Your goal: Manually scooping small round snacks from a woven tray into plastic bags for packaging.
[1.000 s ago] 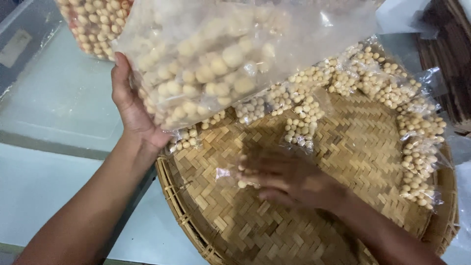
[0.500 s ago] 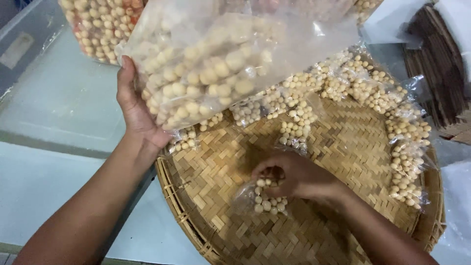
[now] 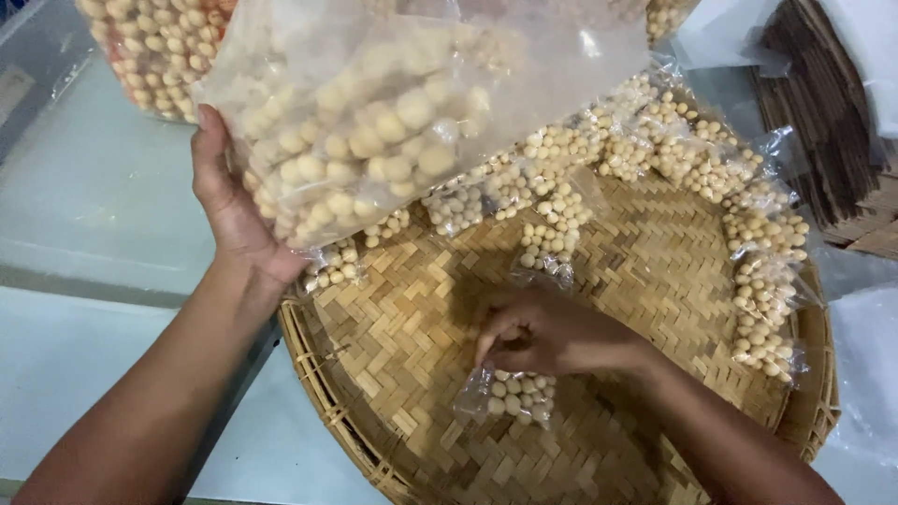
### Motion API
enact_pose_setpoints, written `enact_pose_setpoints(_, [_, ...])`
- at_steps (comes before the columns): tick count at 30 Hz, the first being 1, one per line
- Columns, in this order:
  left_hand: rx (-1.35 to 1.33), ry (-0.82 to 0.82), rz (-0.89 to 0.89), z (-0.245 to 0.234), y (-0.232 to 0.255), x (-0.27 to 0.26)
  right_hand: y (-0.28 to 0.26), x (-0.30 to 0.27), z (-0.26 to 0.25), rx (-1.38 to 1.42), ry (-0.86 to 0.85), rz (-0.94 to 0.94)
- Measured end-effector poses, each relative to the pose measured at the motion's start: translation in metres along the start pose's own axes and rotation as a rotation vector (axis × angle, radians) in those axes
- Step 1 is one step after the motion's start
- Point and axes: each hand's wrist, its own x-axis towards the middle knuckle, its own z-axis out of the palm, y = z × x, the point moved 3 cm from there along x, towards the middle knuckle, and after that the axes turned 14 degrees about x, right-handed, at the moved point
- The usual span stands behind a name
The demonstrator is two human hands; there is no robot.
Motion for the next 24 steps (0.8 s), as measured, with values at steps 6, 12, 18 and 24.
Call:
enact_pose_setpoints(6, [0.010, 0.015, 0.006, 0.002, 0.001, -0.001, 0.006, 0.007, 0.007, -0.016, 0.226, -0.500])
enact_pose_setpoints(12, [0.012, 0.036, -0.015, -0.004, -0.001, 0.000, -0.004, 0.000, -0.001, -0.249, 0.117, -0.388])
enact_pose_setpoints(18, [0.017, -0.013, -0.003, -0.004, -0.001, 0.001, -0.020, -0.037, 0.014, -0.382, 0.237, -0.776])
enact_pose_setpoints(24, [-0.050, -0.078, -0.018, -0.009, -0.005, 0.003, 0.008, -0.055, 0.055, -0.757, 0.220, -0.748])
